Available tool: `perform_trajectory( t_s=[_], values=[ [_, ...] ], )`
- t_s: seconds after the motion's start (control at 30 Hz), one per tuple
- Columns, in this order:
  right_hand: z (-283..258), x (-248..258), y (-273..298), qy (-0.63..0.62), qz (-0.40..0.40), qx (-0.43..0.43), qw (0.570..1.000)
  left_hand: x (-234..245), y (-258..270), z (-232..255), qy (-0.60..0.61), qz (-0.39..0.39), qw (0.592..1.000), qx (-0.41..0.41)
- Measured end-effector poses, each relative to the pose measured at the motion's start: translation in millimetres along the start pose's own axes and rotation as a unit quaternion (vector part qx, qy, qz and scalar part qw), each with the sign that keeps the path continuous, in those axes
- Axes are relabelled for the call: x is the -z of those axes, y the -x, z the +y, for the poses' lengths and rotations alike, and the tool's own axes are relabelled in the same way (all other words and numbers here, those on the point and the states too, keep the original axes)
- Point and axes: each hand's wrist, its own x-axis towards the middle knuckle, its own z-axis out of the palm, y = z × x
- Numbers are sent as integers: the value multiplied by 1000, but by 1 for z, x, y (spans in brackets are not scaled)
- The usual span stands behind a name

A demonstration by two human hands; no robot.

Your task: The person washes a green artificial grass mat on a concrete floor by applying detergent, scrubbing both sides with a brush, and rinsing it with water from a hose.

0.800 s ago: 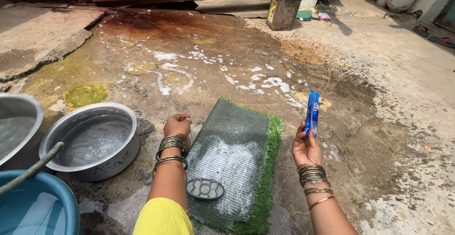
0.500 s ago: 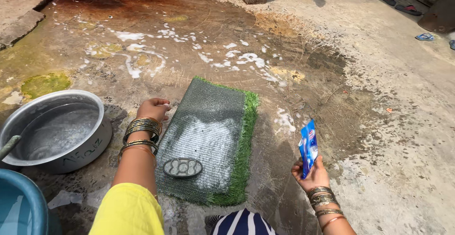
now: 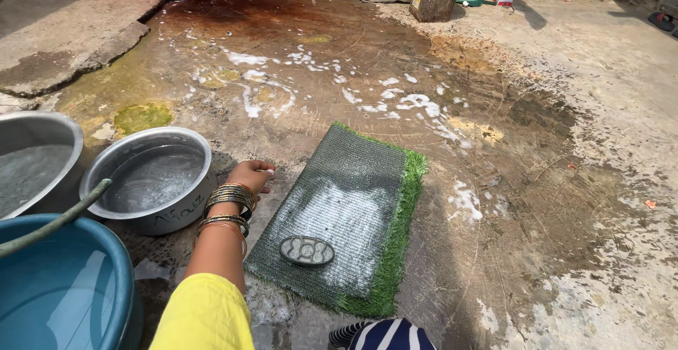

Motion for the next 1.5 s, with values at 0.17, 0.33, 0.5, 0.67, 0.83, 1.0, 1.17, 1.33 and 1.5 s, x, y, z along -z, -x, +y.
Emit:
perform_trajectory(
  t_s=[0.17, 0.33, 0.5, 0.67, 0.83, 1.0, 1.17, 1.33, 1.5],
  values=[
    [-65, -126, 45, 70, -236, 270, 931, 19, -7, -7, 51, 13, 998, -15],
    [-171, -285, 270, 274, -507, 457, 678, 69, 4, -51, 206, 127, 970, -5],
    [-169, -369, 477, 322, -597, 557, 479, 134, 31, -158, 303, 460, 832, 61],
    [-89, -425, 586, 255, -702, 423, 512, 179, 85, -284, 325, 568, 722, 225],
    [-35, -462, 587, 286, -728, 327, 531, 175, 93, -405, 399, 599, 617, 319],
    [-54, -490, 534, 231, -734, 207, 604, 170, 91, -460, 541, 532, 552, 345],
    [-123, -499, 481, 171, -676, 124, 706, 184, 33, -286, 752, 32, 654, -77],
    [-193, -482, 438, 104, -652, 89, 745, 83, -20, -16, 469, -82, 874, -94],
    [-288, -439, 379, -109, -537, 334, 767, 33, 14, 96, 341, 128, 897, -249]
  ],
)
